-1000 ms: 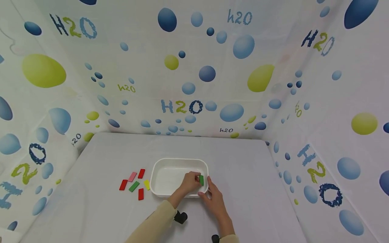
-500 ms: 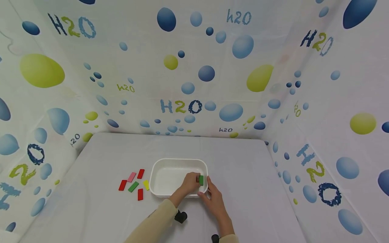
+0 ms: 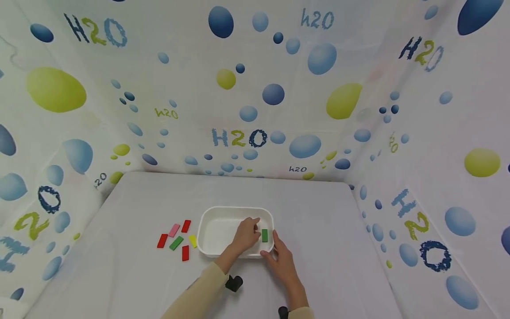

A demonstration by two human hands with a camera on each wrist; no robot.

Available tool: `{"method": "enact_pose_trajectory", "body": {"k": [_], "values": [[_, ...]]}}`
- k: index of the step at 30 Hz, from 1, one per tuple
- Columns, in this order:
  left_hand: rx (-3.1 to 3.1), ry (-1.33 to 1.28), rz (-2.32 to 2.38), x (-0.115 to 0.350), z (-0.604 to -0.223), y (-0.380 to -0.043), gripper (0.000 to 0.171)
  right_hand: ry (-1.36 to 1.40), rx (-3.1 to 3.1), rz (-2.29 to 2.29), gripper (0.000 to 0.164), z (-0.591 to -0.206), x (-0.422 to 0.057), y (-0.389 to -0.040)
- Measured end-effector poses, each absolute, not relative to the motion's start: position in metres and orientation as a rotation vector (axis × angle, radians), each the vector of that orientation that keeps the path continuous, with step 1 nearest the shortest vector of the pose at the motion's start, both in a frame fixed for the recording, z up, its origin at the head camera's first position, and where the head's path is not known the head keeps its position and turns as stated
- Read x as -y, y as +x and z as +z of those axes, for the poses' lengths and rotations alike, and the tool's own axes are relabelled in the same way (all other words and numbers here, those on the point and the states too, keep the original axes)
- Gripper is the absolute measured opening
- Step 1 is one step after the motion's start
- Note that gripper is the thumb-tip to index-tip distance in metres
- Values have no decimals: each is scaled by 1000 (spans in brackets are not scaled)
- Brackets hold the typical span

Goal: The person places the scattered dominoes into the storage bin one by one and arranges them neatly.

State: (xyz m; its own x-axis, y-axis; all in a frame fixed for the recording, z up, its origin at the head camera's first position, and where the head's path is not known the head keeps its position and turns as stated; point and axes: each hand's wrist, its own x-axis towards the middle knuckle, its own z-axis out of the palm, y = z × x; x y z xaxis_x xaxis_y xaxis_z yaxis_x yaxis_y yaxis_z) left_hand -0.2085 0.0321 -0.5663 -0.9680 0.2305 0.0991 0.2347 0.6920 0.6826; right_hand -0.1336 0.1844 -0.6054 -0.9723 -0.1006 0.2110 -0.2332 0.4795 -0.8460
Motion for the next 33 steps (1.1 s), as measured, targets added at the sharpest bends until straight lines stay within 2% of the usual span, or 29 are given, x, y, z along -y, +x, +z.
{"method": "enact_pose_trajectory", "body": {"k": [8, 13, 22, 33], "values": [[2758, -438, -1215, -17, -536, -201, 45, 244, 2633, 1517, 77, -603, -184, -133], [2626, -433, -1246, 8, -516, -195, 44, 213, 2658, 1501, 78, -602, -185, -131], [2509, -188, -1284, 106, -486, -181, 49, 228, 2662, 1447, 78, -607, -185, -133], [2647, 86, -1147, 214, -509, -162, 64, 240, 2651, 1458, 78, -606, -185, -134]]}}
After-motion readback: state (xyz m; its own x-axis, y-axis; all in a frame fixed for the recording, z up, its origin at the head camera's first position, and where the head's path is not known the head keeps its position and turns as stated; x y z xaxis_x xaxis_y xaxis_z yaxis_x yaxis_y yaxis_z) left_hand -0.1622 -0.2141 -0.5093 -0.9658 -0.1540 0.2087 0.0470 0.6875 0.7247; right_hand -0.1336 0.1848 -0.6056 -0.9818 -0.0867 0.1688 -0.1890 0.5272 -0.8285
